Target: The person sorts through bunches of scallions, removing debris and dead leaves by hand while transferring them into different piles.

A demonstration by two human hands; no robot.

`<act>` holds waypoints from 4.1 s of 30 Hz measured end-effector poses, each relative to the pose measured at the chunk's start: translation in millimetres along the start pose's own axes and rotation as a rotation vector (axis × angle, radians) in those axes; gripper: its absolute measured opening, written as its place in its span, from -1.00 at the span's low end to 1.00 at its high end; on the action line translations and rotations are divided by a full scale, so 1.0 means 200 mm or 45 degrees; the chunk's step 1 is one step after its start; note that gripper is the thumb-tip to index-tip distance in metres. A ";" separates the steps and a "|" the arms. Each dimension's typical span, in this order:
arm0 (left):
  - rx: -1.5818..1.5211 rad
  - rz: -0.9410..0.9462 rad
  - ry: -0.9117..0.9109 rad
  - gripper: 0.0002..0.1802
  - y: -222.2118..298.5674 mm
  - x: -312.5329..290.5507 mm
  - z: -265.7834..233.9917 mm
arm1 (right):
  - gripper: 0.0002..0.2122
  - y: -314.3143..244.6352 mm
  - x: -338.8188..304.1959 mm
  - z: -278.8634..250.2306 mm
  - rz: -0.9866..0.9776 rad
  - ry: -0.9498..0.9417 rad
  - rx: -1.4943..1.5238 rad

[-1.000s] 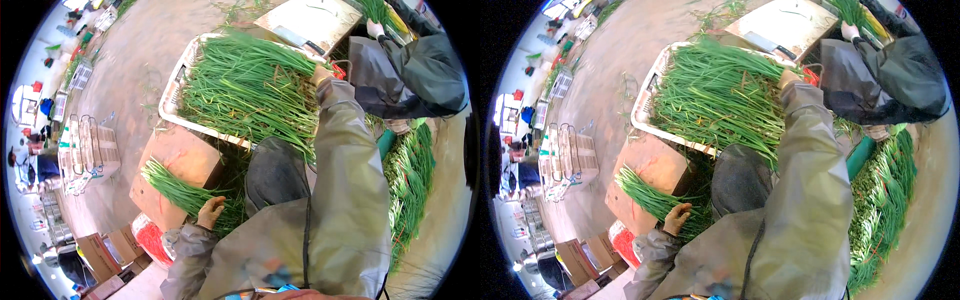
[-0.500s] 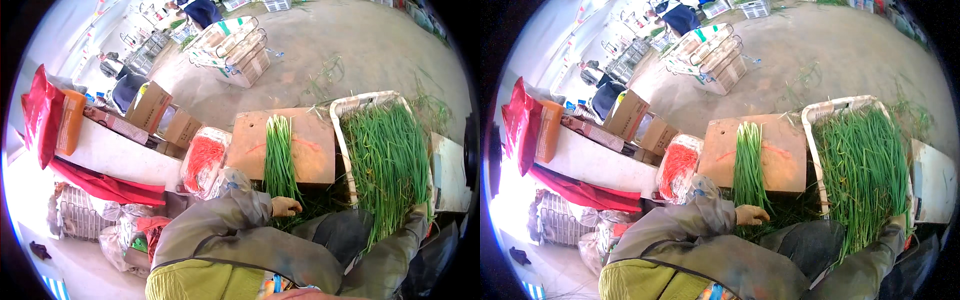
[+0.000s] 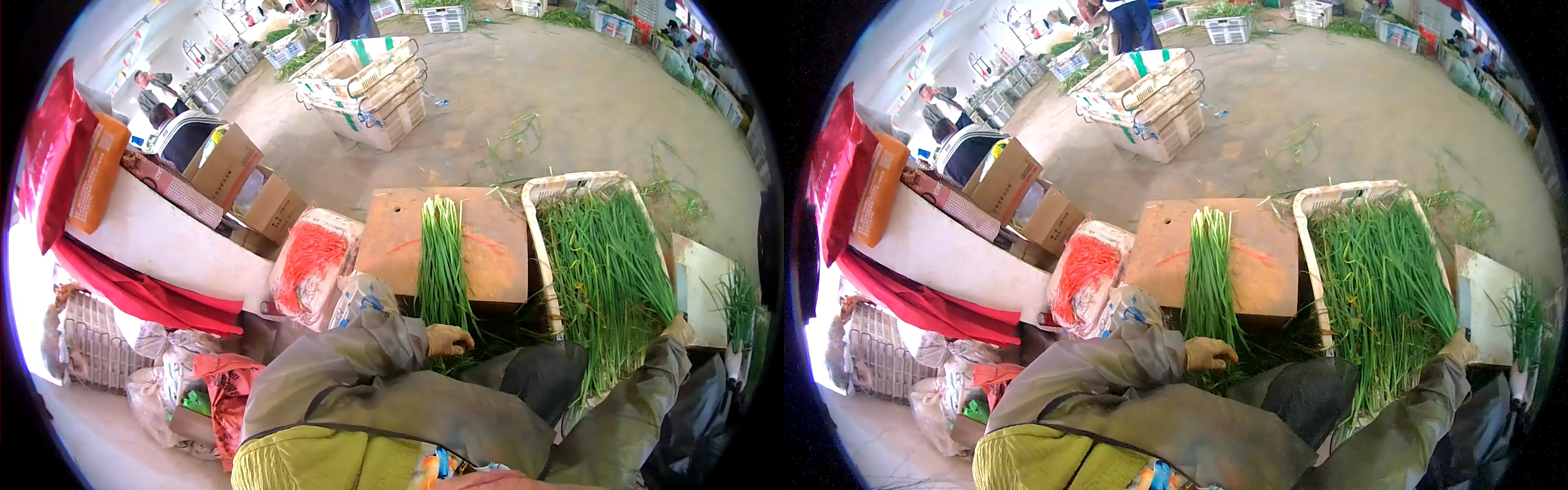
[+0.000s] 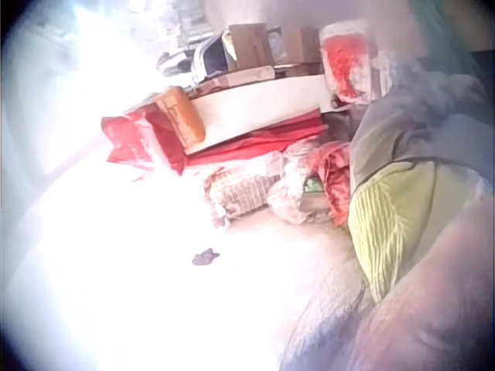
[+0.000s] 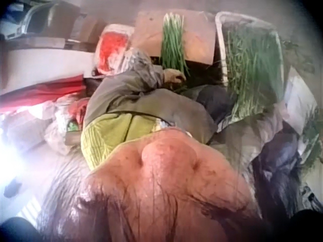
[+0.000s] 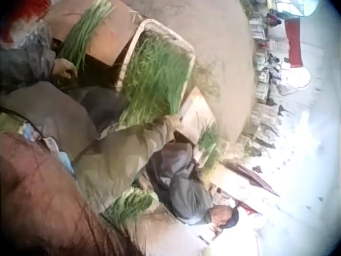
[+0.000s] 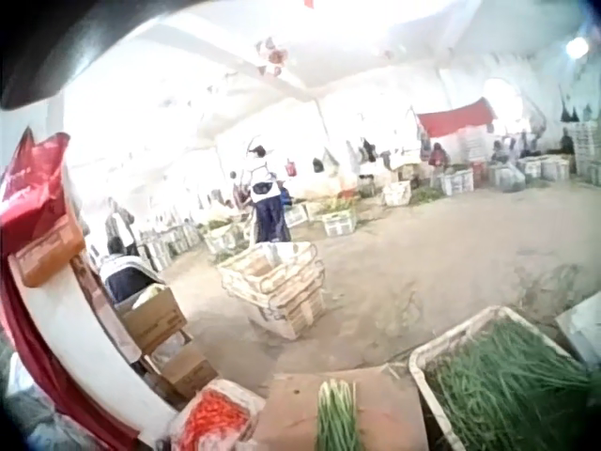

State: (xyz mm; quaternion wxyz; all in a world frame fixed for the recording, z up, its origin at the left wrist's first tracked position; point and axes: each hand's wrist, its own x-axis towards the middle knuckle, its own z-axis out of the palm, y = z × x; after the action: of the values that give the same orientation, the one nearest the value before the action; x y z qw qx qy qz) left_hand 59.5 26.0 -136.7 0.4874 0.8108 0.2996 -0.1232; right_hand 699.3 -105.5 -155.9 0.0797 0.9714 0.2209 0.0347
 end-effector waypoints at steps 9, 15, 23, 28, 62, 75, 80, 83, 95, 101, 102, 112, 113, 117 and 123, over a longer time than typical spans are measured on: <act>-0.055 0.177 0.097 -0.64 0.00 -0.07 0.00 | -0.58 0.27 -0.07 -0.48 -0.415 -0.204 -0.099; -0.114 0.222 0.274 -0.64 0.01 -0.19 -0.05 | -0.58 0.15 -0.38 -1.09 -0.283 -0.170 0.245; 0.205 0.571 0.662 -0.34 0.56 -0.42 -0.33 | -0.52 0.10 -0.94 -1.62 -0.437 0.116 0.309; 0.483 1.126 0.804 0.10 1.05 -0.58 -0.46 | -0.57 -0.43 -1.65 -1.86 -0.954 -0.484 0.626; -1.984 0.513 -0.356 -0.33 -0.07 -0.80 0.05 | -0.71 -0.58 -1.61 -1.24 -0.722 -0.301 2.333; -1.783 0.694 0.085 -0.45 -0.23 -0.91 -0.09 | -0.82 -0.74 -1.64 -1.25 -1.046 -0.719 1.969; -1.738 0.799 0.623 -0.72 0.43 -0.82 -0.25 | -0.81 -0.97 -1.92 -1.35 -1.212 -1.213 1.870; -1.556 0.753 0.461 -0.72 0.36 -0.66 -0.25 | -0.79 -1.09 -2.10 -1.36 -1.136 -1.384 2.106; -1.815 0.542 0.359 -0.70 0.25 -0.69 -0.11 | -0.84 -1.08 -2.17 -1.23 -1.308 -0.906 1.725; -1.881 0.486 0.356 -0.71 0.22 -0.69 -0.10 | -0.78 -1.03 -1.98 -1.05 -1.073 0.692 0.799; -1.795 0.482 0.448 -0.71 0.23 -0.69 -0.10 | -0.77 -1.03 -2.05 -1.07 -1.168 0.358 1.024; -1.649 0.575 0.737 -0.75 0.22 -0.70 -0.15 | -0.79 -1.13 -2.23 -1.17 -1.370 -0.896 2.038; -1.714 0.586 0.651 -0.73 0.17 -0.70 -0.16 | -0.79 -1.11 -2.21 -1.19 -1.390 -0.927 2.047; -1.698 0.648 0.632 -0.70 0.22 -0.71 -0.15 | -0.78 -1.14 -2.19 -1.16 -1.361 -1.187 1.898; -1.540 0.650 0.640 -0.64 0.22 -0.60 -0.09 | -0.81 -1.22 -2.28 -1.11 -1.489 -1.197 1.955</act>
State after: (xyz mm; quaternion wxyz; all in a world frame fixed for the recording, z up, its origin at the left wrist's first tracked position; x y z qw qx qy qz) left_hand -10.6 -17.3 -37.9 0.7826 0.4464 0.2193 0.3745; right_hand 162.1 -55.9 5.9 -0.4709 0.4212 0.5615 -0.5344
